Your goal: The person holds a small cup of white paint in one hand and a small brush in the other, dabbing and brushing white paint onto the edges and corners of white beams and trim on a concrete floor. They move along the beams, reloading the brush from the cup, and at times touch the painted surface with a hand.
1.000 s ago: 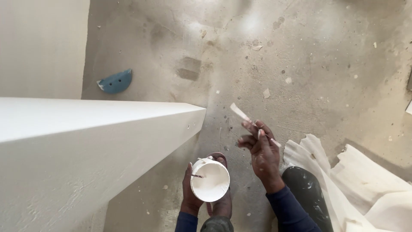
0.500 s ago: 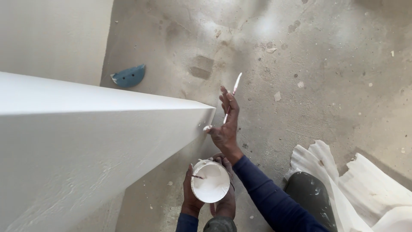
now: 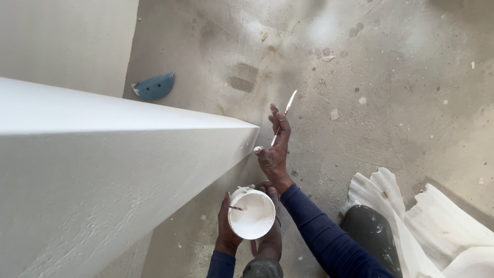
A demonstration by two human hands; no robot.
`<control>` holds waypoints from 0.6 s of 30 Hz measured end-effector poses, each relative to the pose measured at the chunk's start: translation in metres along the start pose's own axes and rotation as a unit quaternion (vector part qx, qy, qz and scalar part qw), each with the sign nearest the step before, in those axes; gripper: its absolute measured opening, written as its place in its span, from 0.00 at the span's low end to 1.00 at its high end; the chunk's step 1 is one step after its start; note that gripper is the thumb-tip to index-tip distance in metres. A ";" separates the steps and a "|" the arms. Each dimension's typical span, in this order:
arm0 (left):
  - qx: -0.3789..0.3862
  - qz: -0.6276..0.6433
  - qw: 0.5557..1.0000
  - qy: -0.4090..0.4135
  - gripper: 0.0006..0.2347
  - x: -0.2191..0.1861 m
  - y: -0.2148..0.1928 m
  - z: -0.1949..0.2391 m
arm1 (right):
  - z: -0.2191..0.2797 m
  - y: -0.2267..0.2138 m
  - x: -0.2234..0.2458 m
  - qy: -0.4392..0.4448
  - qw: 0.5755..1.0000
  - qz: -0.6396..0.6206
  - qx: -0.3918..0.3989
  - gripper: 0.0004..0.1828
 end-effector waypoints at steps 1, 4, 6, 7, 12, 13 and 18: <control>0.002 -0.011 1.000 0.007 0.29 -0.002 0.000 -0.001 | 0.000 -0.002 -0.002 0.001 1.000 -0.001 -0.004 0.61; 0.002 -0.018 1.000 0.005 0.30 -0.005 0.004 0.000 | 0.004 -0.007 -0.018 0.012 1.000 0.009 -0.014 0.60; -0.003 -0.012 1.000 -0.001 0.30 -0.004 0.000 0.001 | 0.007 -0.006 -0.031 0.022 0.999 0.019 -0.016 0.59; -0.020 -0.015 1.000 -0.005 0.30 -0.003 -0.006 0.001 | 0.009 -0.006 -0.036 0.035 0.999 0.034 -0.025 0.59; -0.011 -0.043 0.999 0.010 0.29 -0.006 -0.007 0.002 | 0.012 0.001 -0.057 0.067 0.994 0.070 -0.041 0.59; -0.016 -0.046 0.999 0.010 0.29 -0.007 -0.005 0.002 | 0.011 0.003 -0.058 0.075 0.994 0.067 -0.040 0.59; -0.048 -0.055 0.997 0.006 0.29 -0.009 -0.013 0.004 | 0.009 0.013 -0.056 0.069 0.996 0.049 -0.027 0.61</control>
Point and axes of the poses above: each hand's wrist, its own z-axis away from the middle knuckle, its own y-axis out of the palm, x = y × z, the point moved 8 cm from there along -z, towards the middle knuckle, and after that the axes turned 10 degrees about x, right-handed, at the moved point
